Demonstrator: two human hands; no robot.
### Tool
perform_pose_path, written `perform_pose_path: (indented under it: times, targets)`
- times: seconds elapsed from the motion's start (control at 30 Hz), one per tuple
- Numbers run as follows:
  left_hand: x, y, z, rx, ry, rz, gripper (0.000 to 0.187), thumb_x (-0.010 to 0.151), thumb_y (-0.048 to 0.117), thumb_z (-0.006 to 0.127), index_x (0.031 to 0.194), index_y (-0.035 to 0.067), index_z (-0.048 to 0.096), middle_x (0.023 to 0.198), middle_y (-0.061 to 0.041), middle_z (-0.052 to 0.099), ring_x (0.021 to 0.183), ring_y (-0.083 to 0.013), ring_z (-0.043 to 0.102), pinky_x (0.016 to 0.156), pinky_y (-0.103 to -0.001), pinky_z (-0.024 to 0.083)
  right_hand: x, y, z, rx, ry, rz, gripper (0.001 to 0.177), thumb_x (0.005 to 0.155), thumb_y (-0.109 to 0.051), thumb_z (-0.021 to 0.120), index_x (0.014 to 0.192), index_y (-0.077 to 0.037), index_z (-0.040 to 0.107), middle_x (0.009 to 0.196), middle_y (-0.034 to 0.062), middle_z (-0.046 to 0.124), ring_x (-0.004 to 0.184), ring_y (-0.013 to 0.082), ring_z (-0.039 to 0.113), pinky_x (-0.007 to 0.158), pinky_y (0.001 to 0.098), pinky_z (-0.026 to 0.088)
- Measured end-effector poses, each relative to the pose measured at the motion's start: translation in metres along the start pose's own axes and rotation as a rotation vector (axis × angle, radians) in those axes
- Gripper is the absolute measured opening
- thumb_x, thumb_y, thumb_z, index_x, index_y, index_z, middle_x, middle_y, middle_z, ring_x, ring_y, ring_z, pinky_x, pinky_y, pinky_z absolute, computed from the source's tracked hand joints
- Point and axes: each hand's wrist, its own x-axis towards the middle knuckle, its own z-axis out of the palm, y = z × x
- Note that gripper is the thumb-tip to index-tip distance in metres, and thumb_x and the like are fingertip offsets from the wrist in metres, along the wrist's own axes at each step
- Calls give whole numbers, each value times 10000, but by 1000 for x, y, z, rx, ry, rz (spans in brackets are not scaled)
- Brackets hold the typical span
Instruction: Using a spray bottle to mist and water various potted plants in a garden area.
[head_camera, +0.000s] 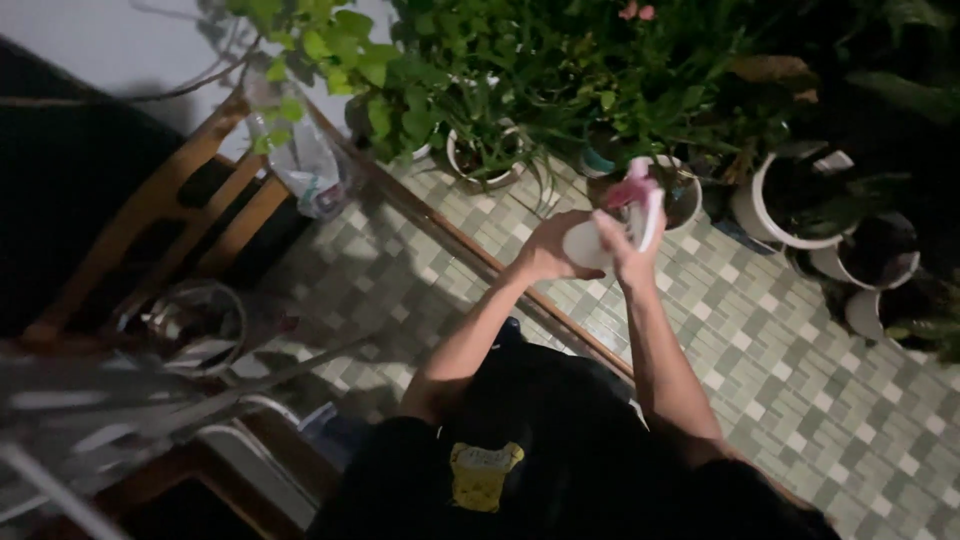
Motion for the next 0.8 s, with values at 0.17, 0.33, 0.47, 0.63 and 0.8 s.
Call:
perform_pose_path:
  times: [0.17, 0.33, 0.47, 0.63, 0.8]
  targets:
    - [20, 11, 36, 39, -168, 52, 1013, 513, 678, 944, 1389, 282, 623, 1316, -67, 699, 1237, -321, 668, 1071, -471, 527, -24, -3, -50, -17, 277, 34, 348, 927, -47, 821, 1115, -96, 532, 911, 135, 685, 546, 176, 557, 513, 333, 433]
    - [25, 43, 86, -36, -186, 29, 1149, 454, 581, 992, 1447, 217, 543, 1363, -85, 651, 1318, -275, 615, 1184, -420, 466, -17, -33, -64, -182, 46, -213, 337, 752, -37, 844, 1028, 4, 656, 812, 158, 620, 658, 186, 560, 661, 322, 422]
    - [28, 21, 77, -92, -224, 248, 1450, 280, 717, 1008, 1572, 344, 463, 1617, -38, 426, 1503, -345, 401, 1284, -469, 299, -19, -59, -84, -36, 442, -12, 292, 872, -80, 819, 1073, -125, 613, 880, 19, 628, 695, 94, 529, 642, 246, 394]
    - [17, -28, 77, -234, -121, 304, 1456, 303, 671, 983, 1562, 145, 476, 1514, -170, 491, 1470, -346, 417, 1270, -437, 306, -37, -49, -101, 64, 172, 180, 179, 772, -23, 666, 926, 53, 618, 641, 218, 642, 500, 295, 638, 363, 308, 341]
    - [-3, -49, 37, -286, -174, 199, 1324, 401, 803, 841, 1517, 168, 519, 1498, -96, 516, 1444, -298, 412, 1231, -471, 315, -27, -62, -127, 344, 662, 328, 436, 924, -373, 713, 1235, -111, 556, 892, 163, 703, 685, 336, 729, 555, 405, 615]
